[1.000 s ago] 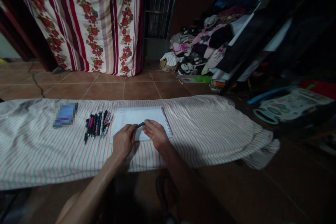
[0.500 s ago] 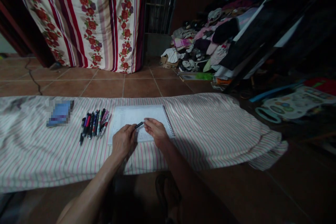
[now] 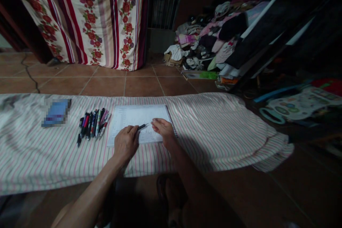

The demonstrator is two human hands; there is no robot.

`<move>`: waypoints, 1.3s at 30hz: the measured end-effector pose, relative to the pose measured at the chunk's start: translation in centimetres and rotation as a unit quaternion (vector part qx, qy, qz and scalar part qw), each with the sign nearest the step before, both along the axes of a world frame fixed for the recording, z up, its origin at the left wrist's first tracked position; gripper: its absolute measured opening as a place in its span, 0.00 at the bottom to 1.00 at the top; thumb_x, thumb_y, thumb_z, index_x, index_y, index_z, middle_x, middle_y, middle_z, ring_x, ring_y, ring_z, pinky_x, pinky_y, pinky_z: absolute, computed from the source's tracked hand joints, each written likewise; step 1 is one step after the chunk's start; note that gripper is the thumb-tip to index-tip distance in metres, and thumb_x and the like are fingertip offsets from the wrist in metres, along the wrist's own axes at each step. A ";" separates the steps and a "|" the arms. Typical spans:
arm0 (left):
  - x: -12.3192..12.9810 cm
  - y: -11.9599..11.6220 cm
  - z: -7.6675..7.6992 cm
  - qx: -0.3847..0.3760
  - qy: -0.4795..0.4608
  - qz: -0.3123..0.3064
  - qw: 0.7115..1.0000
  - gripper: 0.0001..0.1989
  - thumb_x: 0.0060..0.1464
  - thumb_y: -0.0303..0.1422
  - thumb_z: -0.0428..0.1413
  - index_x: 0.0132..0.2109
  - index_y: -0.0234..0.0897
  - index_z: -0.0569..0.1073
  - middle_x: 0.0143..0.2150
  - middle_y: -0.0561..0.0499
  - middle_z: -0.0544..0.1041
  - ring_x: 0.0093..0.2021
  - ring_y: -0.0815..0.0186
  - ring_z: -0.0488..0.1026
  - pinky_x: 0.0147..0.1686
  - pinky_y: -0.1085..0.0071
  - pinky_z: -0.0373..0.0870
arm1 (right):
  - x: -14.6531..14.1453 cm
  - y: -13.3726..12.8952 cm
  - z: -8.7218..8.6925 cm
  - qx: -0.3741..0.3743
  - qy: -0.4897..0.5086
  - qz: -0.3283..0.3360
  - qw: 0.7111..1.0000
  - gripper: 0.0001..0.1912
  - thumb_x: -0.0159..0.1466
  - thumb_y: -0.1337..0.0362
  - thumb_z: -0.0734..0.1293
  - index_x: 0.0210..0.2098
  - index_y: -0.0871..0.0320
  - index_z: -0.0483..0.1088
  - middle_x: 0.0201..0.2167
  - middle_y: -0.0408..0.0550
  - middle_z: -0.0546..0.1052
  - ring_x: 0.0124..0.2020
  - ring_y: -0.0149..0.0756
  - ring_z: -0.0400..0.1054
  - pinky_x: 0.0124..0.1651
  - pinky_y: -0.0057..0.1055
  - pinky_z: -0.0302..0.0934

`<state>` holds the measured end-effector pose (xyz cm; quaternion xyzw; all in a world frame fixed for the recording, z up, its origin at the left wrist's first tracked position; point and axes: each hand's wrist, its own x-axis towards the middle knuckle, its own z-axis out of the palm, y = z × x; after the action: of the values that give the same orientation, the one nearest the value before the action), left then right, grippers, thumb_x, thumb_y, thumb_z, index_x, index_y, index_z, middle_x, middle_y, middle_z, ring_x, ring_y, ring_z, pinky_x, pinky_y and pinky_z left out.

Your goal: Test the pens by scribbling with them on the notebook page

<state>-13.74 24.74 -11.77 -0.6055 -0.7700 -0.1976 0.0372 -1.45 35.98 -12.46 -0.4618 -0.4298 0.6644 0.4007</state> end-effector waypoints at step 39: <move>0.3 1.0 -1.7 0.075 0.049 -0.041 0.995 0.12 0.61 0.31 0.47 0.46 0.36 0.73 0.36 0.46 0.76 0.38 0.59 0.69 0.36 0.64 0.68 | 1.5 1.8 -1.6 0.322 -0.336 0.031 0.884 0.07 0.55 0.67 0.63 0.32 0.57 0.72 0.29 0.45 0.78 0.31 0.34 0.73 0.37 0.28 0.63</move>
<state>-13.44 25.73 -13.52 -0.6414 -0.7244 -0.2261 0.1124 0.04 37.81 -14.08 -0.4891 -0.7435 0.3063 0.3381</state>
